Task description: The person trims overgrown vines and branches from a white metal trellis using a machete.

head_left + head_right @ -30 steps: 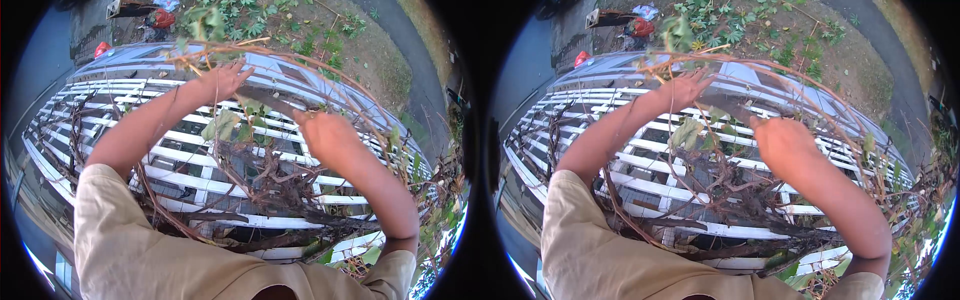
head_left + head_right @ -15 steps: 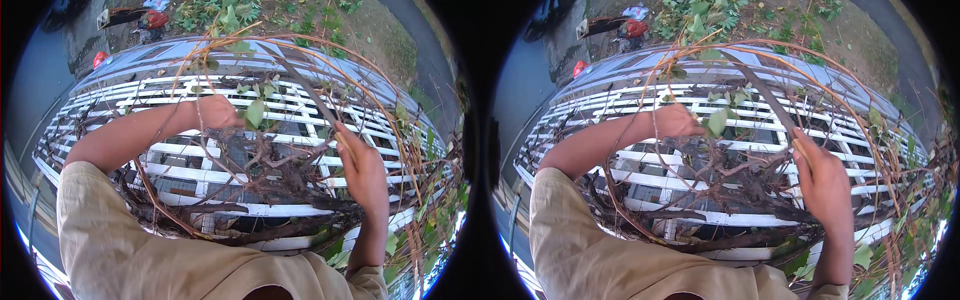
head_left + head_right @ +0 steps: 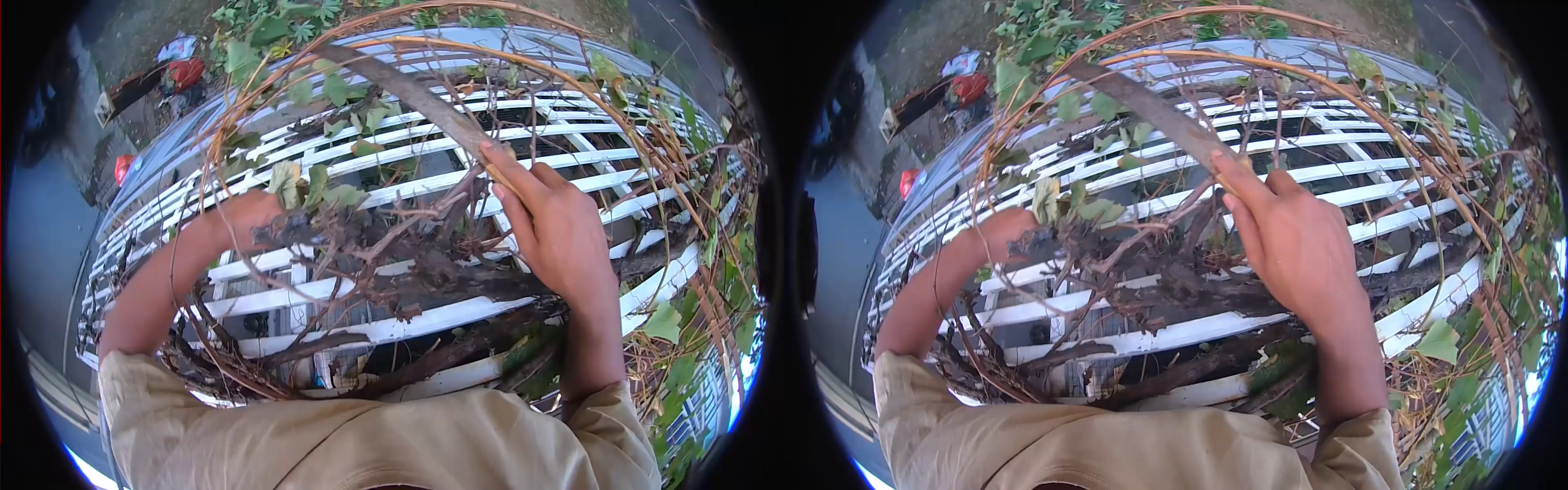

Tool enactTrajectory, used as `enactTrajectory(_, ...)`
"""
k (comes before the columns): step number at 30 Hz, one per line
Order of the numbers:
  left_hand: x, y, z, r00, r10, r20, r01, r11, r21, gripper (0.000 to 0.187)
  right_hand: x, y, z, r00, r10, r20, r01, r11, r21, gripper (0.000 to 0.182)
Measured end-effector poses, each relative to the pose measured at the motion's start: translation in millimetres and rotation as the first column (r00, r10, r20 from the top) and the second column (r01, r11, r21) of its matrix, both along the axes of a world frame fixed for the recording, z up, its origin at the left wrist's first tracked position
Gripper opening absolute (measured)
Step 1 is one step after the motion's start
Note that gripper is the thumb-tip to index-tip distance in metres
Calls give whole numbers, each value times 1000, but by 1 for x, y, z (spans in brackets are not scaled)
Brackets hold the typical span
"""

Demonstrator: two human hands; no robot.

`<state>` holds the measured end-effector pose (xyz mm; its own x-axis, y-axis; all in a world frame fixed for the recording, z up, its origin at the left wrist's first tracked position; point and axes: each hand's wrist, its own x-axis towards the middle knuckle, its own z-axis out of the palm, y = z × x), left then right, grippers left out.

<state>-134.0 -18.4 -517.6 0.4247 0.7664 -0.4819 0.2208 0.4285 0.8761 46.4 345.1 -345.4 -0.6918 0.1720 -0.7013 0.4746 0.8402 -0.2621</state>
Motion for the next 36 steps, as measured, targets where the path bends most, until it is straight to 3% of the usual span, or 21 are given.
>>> enactTrajectory(2, 7, -17, -10, 1000, -11, 9, 11, 1000, -10, 35, -6, 3, 1, 997, -21, 68, 24, 999, -43, 39)
enactTrajectory(5, 8, -23, -21, 998, -7, 63, 10, 999, -37, 33, -9, 4, 0, 996, -60, 62, 63, 996, -55, 42)
enactTrajectory(8, 1, -14, -28, 997, -59, -50, 62, 996, 64, 27, -15, 7, 7, 992, -83, 95, 89, 994, -64, 45)
enactTrajectory(9, 6, -15, -44, 995, -95, 9, 95, 982, -164, 31, -14, 10, 11, 989, -49, 139, 55, 998, -43, 44)
enactTrajectory(11, -6, -6, -55, 989, -81, 124, 138, 812, -567, 50, -23, 9, 12, 989, -1, 145, 2, 1000, -10, 44)
enactTrajectory(12, -4, 6, -53, 992, -75, 105, 121, 811, -572, 50, -27, 9, 15, 986, 35, 164, -37, 999, 10, 45)
enactTrajectory(14, 4, 24, -56, 968, 134, 210, 69, 666, -742, 55, -32, 11, 22, 978, 35, 204, -39, 999, 15, 46)
enactTrajectory(15, 7, 30, -62, 969, 140, 202, 61, 661, -748, 55, -36, 9, 24, 972, 20, 233, -27, 999, 25, 47)
enactTrajectory(17, 17, 40, -86, 970, -56, 239, 197, 755, -626, 56, -41, 8, 28, 969, 35, 245, -46, 998, 36, 47)
enactTrajectory(18, 43, -2, -136, 995, -99, 16, 100, 976, -194, 56, -41, 8, 30, 966, 48, 255, -64, 997, 54, 47)
enactTrajectory(20, 52, -11, -164, 964, -257, -73, 247, 962, -119, 53, -40, 10, 29, 969, 34, 246, -46, 998, 44, 46)
enactTrajectory(21, 48, -1, -158, 963, -260, -68, 250, 960, -123, 53, -39, 10, 28, 963, 29, 267, -42, 998, 45, 46)
enactTrajectory(23, 43, 23, -151, 885, -398, 242, 466, 765, -445, 48, -38, 11, 26, 957, 19, 289, -34, 998, 47, 46)
enactTrajectory(27, 66, 19, -177, 826, -534, 182, 559, 734, -386, 48, -36, 15, 23, 965, 58, 255, -65, 998, 18, 51)
enactTrajectory(29, 69, 13, -185, 944, -296, 145, 329, 859, -393, 48, -37, 15, 22, 968, 48, 246, -49, 999, -1, 51)
enactTrajectory(33, 65, 21, -180, 961, -191, 199, 264, 850, -456, 51, -40, 12, 18, 966, 32, 256, -32, 999, -5, 51)
enactTrajectory(35, 72, 31, -165, 978, -138, 159, 205, 795, -571, 53, -39, 11, 16, 962, 31, 270, -31, 1000, -6, 51)
enactTrajectory(36, 79, 19, -180, 958, -101, 269, 237, 806, -543, 53, -38, 9, 16, 964, 24, 264, -24, 1000, -3, 50)
